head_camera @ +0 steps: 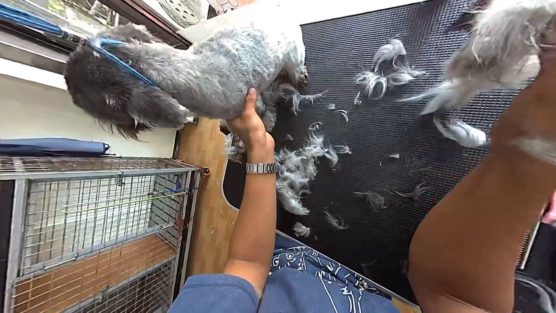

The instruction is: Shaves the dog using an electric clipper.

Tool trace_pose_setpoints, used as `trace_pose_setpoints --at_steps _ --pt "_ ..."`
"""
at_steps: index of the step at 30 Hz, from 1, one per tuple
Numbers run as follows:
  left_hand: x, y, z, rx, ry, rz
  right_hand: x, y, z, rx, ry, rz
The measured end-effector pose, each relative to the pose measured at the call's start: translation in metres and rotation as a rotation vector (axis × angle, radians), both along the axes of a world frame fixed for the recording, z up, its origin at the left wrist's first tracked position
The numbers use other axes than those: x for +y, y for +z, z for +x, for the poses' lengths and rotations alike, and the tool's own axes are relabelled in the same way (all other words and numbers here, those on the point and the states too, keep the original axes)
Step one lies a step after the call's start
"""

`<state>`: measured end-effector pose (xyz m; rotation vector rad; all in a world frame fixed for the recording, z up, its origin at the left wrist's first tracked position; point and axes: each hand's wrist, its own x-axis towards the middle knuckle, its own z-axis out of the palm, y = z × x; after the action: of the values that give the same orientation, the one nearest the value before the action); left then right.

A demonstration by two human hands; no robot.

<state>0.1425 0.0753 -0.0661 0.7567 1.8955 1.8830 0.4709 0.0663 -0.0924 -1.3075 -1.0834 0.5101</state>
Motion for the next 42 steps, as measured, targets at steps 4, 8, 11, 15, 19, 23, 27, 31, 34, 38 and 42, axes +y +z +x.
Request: trace_pose_setpoints --at_steps 4,8,11,15,19,23,27,31,34,38,42 --pt "0.006 0.001 -0.004 -0.088 0.040 0.046 0.005 0.021 -0.058 0.534 0.653 0.345" --pt "-0.008 0.008 -0.014 -0.097 -0.034 -0.003 0.010 -0.002 -0.101 0.649 0.913 0.165" --pt "-0.022 0.009 -0.024 -0.137 -0.122 -0.010 0.008 -0.009 -0.125 0.769 0.770 0.074" --pt "-0.027 0.004 -0.026 -0.188 -0.144 0.010 0.011 -0.006 -0.144 0.740 0.759 0.003" --pt "-0.030 -0.004 -0.024 -0.225 -0.179 0.052 0.015 -0.011 -0.152 0.894 0.764 0.049" --pt "-0.040 -0.010 -0.020 -0.157 -0.254 0.036 0.007 -0.026 -0.155 0.981 0.690 -0.015" --pt "-0.038 -0.025 -0.012 0.008 -0.267 0.056 0.000 -0.035 -0.162 1.032 0.627 -0.023" --pt "-0.015 -0.026 0.004 -0.036 -0.063 0.105 0.003 -0.040 -0.169 1.066 0.627 -0.038" --pt "-0.010 -0.015 0.006 -0.127 -0.037 0.113 0.006 -0.041 -0.168 1.076 0.639 -0.028" --pt "-0.029 0.004 -0.005 -0.265 -0.135 0.056 0.011 -0.031 -0.163 1.123 0.684 0.095" --pt "-0.048 0.013 -0.018 -0.437 -0.251 0.023 0.014 -0.016 -0.166 1.265 0.755 0.086"
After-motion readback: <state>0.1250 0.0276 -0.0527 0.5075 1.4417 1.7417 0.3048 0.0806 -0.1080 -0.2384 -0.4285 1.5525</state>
